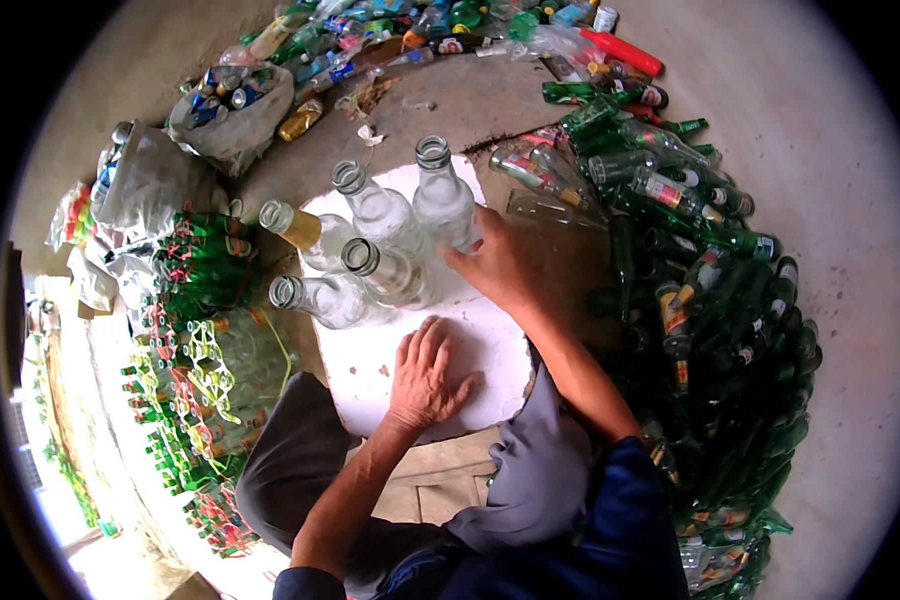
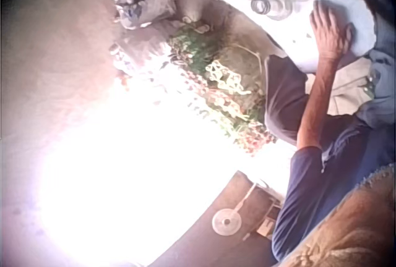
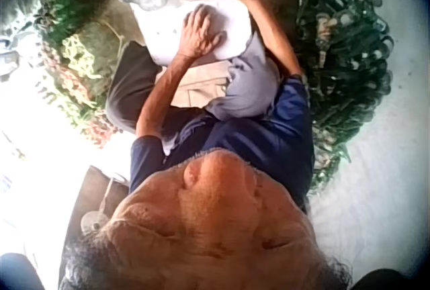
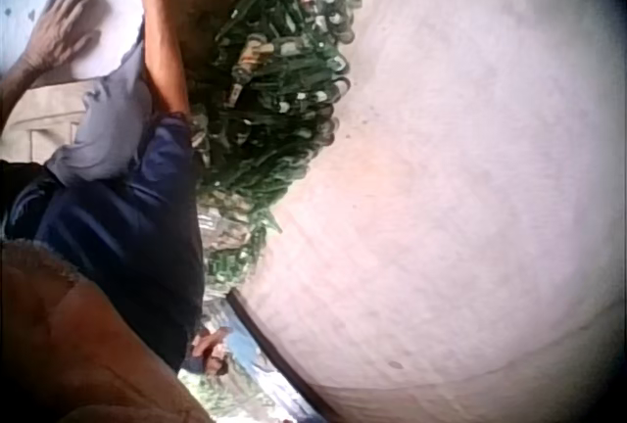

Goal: The person ties a bundle of green glass bottles together using a red plastic strap. After securing the bundle, they place it aside and begin arranging individual clear glass bottles on a piece of cardboard.

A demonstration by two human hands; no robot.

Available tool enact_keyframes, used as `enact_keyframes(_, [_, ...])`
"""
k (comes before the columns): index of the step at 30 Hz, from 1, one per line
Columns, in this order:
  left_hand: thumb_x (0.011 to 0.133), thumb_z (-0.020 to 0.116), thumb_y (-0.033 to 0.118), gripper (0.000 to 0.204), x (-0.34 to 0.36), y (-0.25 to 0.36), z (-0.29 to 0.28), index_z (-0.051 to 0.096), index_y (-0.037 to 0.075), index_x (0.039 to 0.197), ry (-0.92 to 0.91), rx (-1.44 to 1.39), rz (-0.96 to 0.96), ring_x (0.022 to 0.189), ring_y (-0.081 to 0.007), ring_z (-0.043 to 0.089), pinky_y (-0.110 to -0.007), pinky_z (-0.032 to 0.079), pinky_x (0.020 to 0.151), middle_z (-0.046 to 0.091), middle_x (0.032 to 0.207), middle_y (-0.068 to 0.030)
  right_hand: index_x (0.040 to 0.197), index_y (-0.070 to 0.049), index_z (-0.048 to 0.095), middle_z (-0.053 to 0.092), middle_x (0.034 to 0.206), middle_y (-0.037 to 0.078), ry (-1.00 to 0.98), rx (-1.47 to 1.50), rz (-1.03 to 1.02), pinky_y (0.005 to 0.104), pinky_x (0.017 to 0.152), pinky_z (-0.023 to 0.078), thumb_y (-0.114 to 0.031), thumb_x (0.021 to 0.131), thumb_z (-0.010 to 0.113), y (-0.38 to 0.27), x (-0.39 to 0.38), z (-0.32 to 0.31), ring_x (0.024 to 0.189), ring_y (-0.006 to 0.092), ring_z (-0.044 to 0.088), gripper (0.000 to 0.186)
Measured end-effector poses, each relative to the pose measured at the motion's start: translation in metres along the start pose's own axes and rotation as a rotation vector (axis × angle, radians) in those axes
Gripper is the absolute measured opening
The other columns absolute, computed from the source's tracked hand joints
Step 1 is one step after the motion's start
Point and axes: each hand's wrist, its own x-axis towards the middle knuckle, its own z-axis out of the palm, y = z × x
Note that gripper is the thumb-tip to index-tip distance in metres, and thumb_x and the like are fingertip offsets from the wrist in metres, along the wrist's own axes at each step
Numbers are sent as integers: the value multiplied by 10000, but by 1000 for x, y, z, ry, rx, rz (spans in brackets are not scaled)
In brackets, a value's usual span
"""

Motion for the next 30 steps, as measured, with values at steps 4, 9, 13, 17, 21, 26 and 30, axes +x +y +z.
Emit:
enact_keyframes(4, [906, 672, 512, 725, 0, 0, 1, 513, -10, 1384, 2, -2, -3, 1473, -408, 373, -556, 283, 1202, 447, 1521, -250, 1178, -31, 675, 749, 895, 103, 3, 24, 14, 356, 690, 575, -225, 782, 854, 0, 0, 7, 759, 214, 724, 476])
enact_keyframes(9, [877, 709, 497, 733, -1, 0, 0, 490, 6, 1374, 5, 12, 16, 1458, -415, 386, -561, 297, 1180, 438, 1513, -245, 1121, -21, 692, 738, 842, 96, 27, 189, 117, 348, 675, 564, -200, 776, 862, 23, -3, 29, 734, 190, 702, 424])
enact_keyframes(13, [891, 686, 517, 735, 1, -1, -2, 491, -8, 1368, -1, 14, 24, 1459, -407, 388, -551, 304, 1176, 446, 1505, -253, 1121, -25, 684, 731, 836, 134, -27, 50, 97, 391, 668, 564, -208, 753, 889, 32, 0, 26, 701, 251, 696, 460])
enact_keyframes(17, [898, 680, 518, 722, 1, 1, -2, 516, -21, 1349, 2, 19, 18, 1459, -405, 389, -550, 301, 1182, 443, 1513, -258, 1036, -19, 690, 718, 774, 120, -27, 8, 77, 388, 639, 558, -252, 763, 891, 55, 1, 32, 671, 257, 698, 412])
enact_keyframes(21, [909, 665, 526, 712, -2, -1, 0, 540, -31, 1336, 14, 15, 14, 1467, -405, 382, -550, 296, 1190, 444, 1518, -264, 985, -16, 688, 708, 757, 125, -17, 70, 60, 393, 627, 551, -270, 768, 889, 27, 2, 29, 672, 277, 704, 391])
enact_keyframes(26, [913, 662, 517, 701, -5, -4, 0, 539, -18, 1347, 18, 4, 24, 1467, -410, 387, -539, 299, 1192, 455, 1509, -252, 1023, -16, 689, 712, 793, 142, -49, -54, 80, 403, 668, 558, -260, 776, 883, 23, 3, 31, 712, 294, 708, 398])
enact_keyframes(30, [909, 664, 516, 696, -4, -3, -2, 540, -15, 1342, 17, 5, 29, 1467, -412, 386, -540, 300, 1192, 456, 1507, -254, 1043, -9, 683, 712, 800, 155, -43, -101, 89, 416, 686, 562, -257, 782, 878, 15, 3, 30, 716, 305, 707, 409])
